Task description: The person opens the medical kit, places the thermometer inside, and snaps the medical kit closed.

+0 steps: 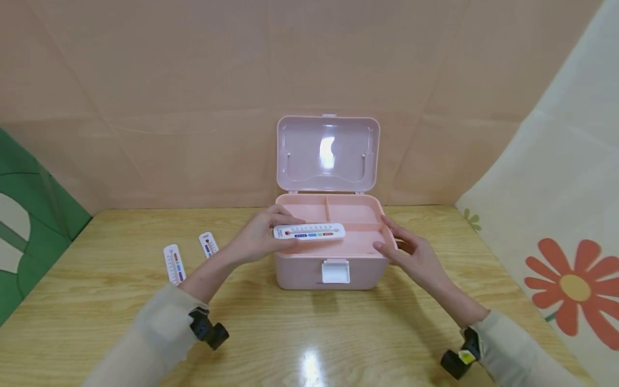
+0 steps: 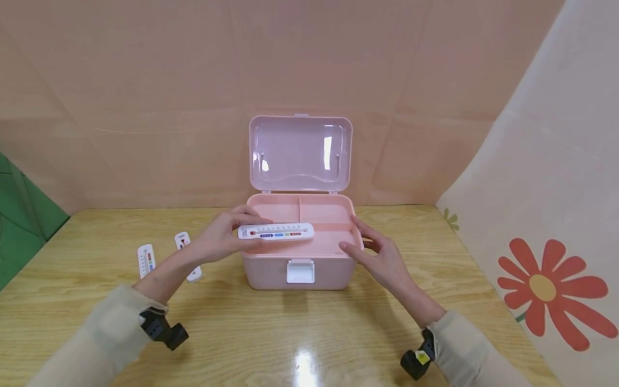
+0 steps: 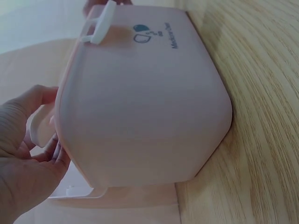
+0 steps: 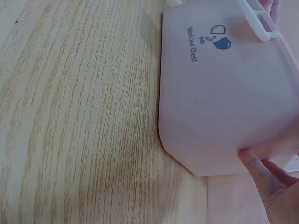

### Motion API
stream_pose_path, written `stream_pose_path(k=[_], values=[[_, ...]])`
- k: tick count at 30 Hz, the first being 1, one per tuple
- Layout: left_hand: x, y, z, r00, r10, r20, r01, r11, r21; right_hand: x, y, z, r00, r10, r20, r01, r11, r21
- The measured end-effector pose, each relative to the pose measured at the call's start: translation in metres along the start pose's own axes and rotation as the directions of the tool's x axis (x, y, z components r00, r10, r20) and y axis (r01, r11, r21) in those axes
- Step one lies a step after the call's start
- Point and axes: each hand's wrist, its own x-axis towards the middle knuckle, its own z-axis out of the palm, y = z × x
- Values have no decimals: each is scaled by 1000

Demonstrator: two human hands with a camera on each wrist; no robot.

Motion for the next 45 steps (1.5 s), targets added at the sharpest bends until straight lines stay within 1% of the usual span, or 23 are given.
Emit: stream_pose_path(k=[6, 14, 18, 22, 24, 26, 29, 32, 37, 40, 45], values=[[4, 2, 3, 999, -26, 24, 26, 1000, 5, 0, 0, 0, 1000, 1, 2, -1, 1000, 3], [6, 2, 7, 1000, 26, 5, -27, 999, 21, 1, -1, 1, 1000, -11, -3, 12, 1000, 4], [8, 1, 10, 1000, 28, -2, -28, 999, 29, 1, 0, 1, 1000, -13, -8, 13, 1000, 7], [10, 1, 15, 999, 29, -31, -28, 999, 29, 1, -1, 1, 1000, -3, -8, 3, 1000, -8], [11, 1, 16, 998, 25, -56, -23, 999, 31, 0, -1, 1, 1000, 3, -6, -3, 1000, -14], [11, 2, 18, 996, 10, -87, -6, 999, 39, 0, -1, 1, 1000, 6, -5, -6, 1000, -17], [11, 4, 20, 991, 5, -135, 6, 997, 80, 0, 0, 1, 1000, 4, -6, -4, 1000, -13], [10, 7, 21, 986, 6, -167, 16, 992, 129, 0, 0, 1, 1000, -4, -8, 4, 1000, -4], [9, 9, 24, 982, 1, -189, 36, 981, 192, 0, 1, 1, 1000, -10, -10, 10, 1000, 0], [9, 11, 25, 979, -4, -203, 49, 976, 214, 0, 1, 1, 1000, -13, -8, 13, 1000, 3], [10, 11, 29, 978, -36, -204, 86, 967, 241, -1, 1, 1, 1000, -12, -5, 13, 1000, 3]])
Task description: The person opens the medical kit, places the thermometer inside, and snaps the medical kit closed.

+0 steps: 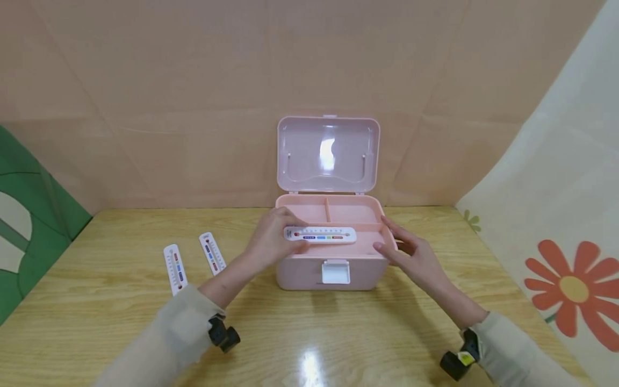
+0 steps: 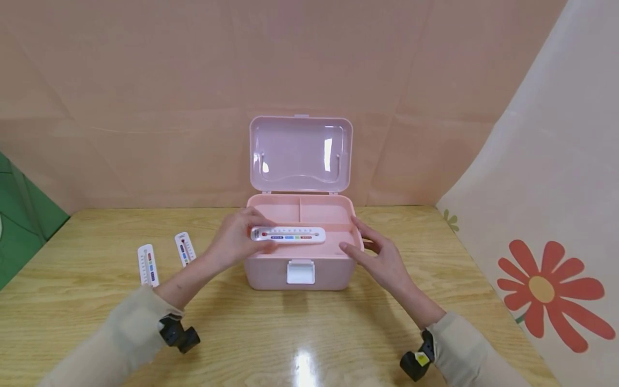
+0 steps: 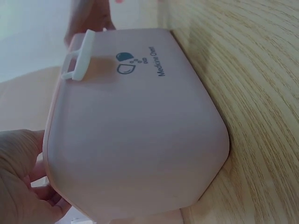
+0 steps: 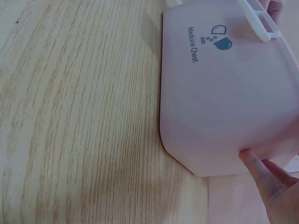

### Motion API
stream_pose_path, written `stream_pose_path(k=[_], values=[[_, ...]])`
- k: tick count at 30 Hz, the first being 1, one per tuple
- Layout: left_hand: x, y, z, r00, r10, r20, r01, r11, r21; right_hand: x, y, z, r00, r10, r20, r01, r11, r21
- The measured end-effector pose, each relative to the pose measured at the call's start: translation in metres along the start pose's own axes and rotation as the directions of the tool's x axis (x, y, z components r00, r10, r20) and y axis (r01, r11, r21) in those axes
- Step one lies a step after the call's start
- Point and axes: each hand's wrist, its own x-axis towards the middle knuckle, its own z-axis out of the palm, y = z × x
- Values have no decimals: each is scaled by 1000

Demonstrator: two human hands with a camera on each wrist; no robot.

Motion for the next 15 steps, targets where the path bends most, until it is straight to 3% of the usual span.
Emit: stream_pose_path(k=[15], values=[[-3, 5, 4, 999, -33, -35, 35, 997, 63, 0, 1, 1, 1000, 2, -7, -2, 1000, -11]])
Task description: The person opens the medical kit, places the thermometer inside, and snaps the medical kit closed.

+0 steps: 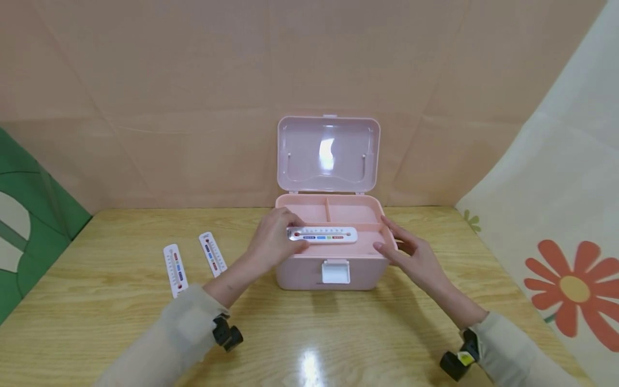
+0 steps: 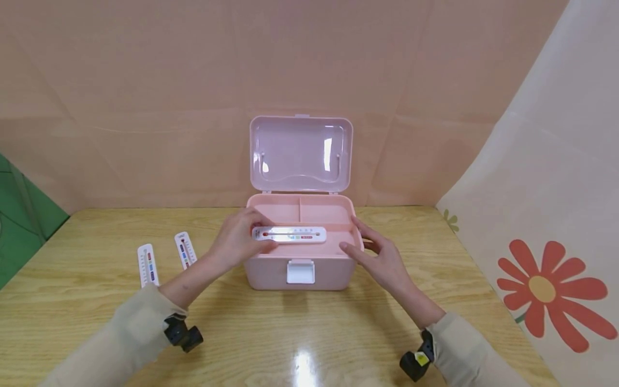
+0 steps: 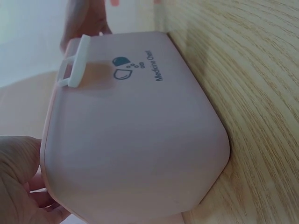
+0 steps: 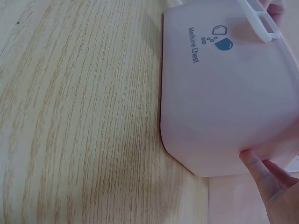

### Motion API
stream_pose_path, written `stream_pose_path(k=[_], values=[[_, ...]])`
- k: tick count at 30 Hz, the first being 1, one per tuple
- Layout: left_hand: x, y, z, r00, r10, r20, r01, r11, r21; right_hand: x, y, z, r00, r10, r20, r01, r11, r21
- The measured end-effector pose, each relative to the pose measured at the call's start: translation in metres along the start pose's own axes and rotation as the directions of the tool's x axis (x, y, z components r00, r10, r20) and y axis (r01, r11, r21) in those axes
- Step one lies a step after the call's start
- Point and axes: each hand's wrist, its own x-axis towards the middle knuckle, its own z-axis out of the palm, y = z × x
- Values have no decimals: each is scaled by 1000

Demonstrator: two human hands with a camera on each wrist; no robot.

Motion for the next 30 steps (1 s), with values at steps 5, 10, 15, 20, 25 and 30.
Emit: stream_pose_path(k=[5, 10, 15, 20, 25, 30], values=[[0, 2, 0, 1000, 10, -14, -10, 999, 48, 0, 0, 0, 1000, -3, -4, 3, 1000, 4], [1, 5, 1, 1000, 17, -8, -16, 994, 112, 1, 0, 0, 1000, -5, -8, 5, 1000, 13], [1, 9, 1, 1000, 26, -11, -24, 988, 151, 0, 1, 1, 1000, 6, -10, -6, 1000, 5], [1, 10, 2, 1000, 28, -14, -25, 985, 169, 0, 0, 0, 1000, 11, -10, -11, 1000, -5], [1, 11, 3, 1000, 21, -20, -17, 985, 173, 0, -1, 0, 1000, 14, -6, -14, 1000, -2], [1, 10, 2, 999, 36, -21, -32, 986, 166, -1, -1, 0, 1000, 22, -6, -22, 1000, -8]])
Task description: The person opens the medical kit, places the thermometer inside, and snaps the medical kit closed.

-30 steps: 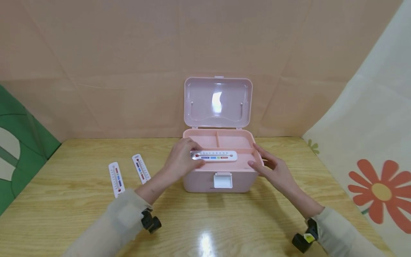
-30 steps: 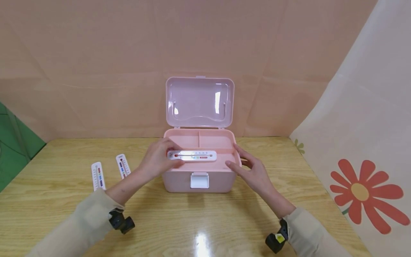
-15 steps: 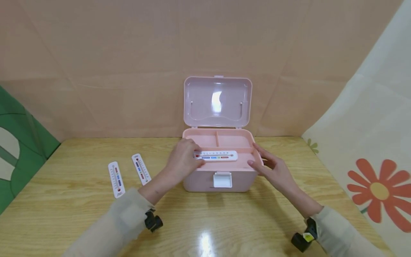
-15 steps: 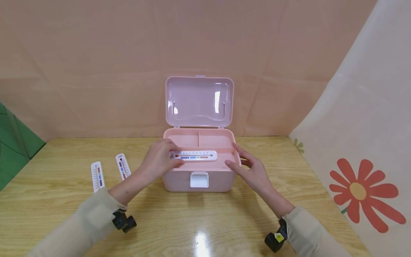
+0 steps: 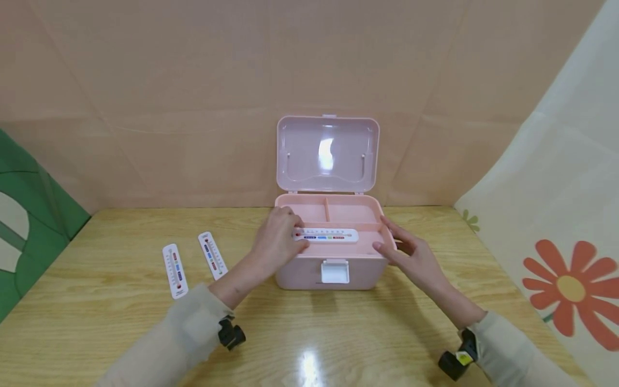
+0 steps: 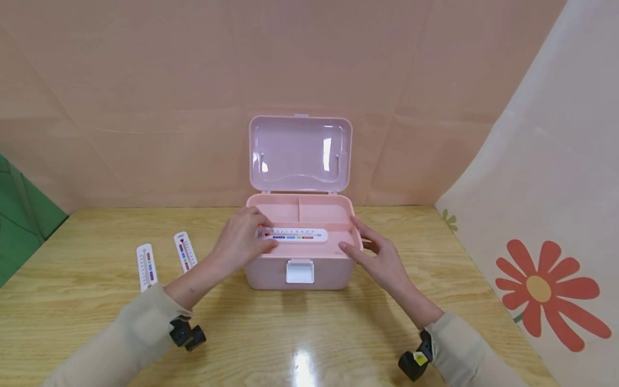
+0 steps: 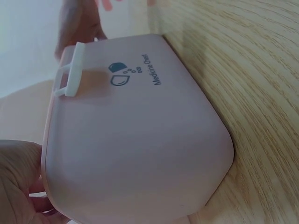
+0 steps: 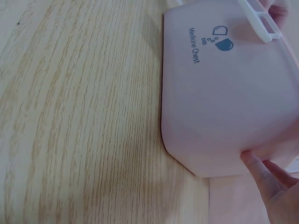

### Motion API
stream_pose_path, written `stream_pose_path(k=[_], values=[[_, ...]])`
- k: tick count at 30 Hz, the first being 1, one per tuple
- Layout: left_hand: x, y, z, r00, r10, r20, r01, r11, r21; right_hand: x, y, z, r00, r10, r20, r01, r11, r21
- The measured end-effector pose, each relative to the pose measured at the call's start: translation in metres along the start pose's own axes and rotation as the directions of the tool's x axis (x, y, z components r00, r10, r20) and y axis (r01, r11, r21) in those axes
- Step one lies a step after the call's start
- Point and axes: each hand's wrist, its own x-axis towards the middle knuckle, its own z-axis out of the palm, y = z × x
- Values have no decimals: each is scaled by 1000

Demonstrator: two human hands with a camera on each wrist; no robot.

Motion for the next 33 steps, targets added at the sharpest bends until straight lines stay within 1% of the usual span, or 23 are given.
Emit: stream_pose_path(k=[4, 11, 15, 19, 23, 25, 30, 31, 33], values=[[-1, -1, -1, 1000, 23, -7, -23, 1000, -18, 0, 0, 0, 1000, 7, -2, -7, 1000, -5], [-3, -5, -2, 997, 56, -57, -60, 995, -77, -1, 1, -1, 1000, 9, 1, -9, 1000, -9], [-5, -9, -2, 997, 41, -66, -49, 990, -130, -1, 1, -1, 1000, 8, 2, -8, 1000, -8], [-7, -13, -3, 996, -5, -84, -10, 984, -178, -1, 1, -1, 1000, 6, 0, -6, 1000, -4], [-10, -19, -4, 989, -25, -146, -9, 973, -229, 0, 0, -1, 1000, -1, -2, 1, 1000, 4], [-12, -22, -4, 983, -30, -181, -16, 968, -250, 0, 0, 0, 1000, -5, -4, 5, 1000, 11], [-18, -32, -5, 960, -15, -280, -58, 967, -250, 1, 0, 0, 1000, 3, -1, -3, 1000, 6], [-19, -34, -5, 956, -13, -292, -62, 967, -249, 1, 1, 0, 1000, 4, 0, -4, 1000, 7], [-21, -37, -6, 953, -25, -302, -54, 967, -249, 1, 1, 1, 1000, 2, 2, -2, 1000, 8]])
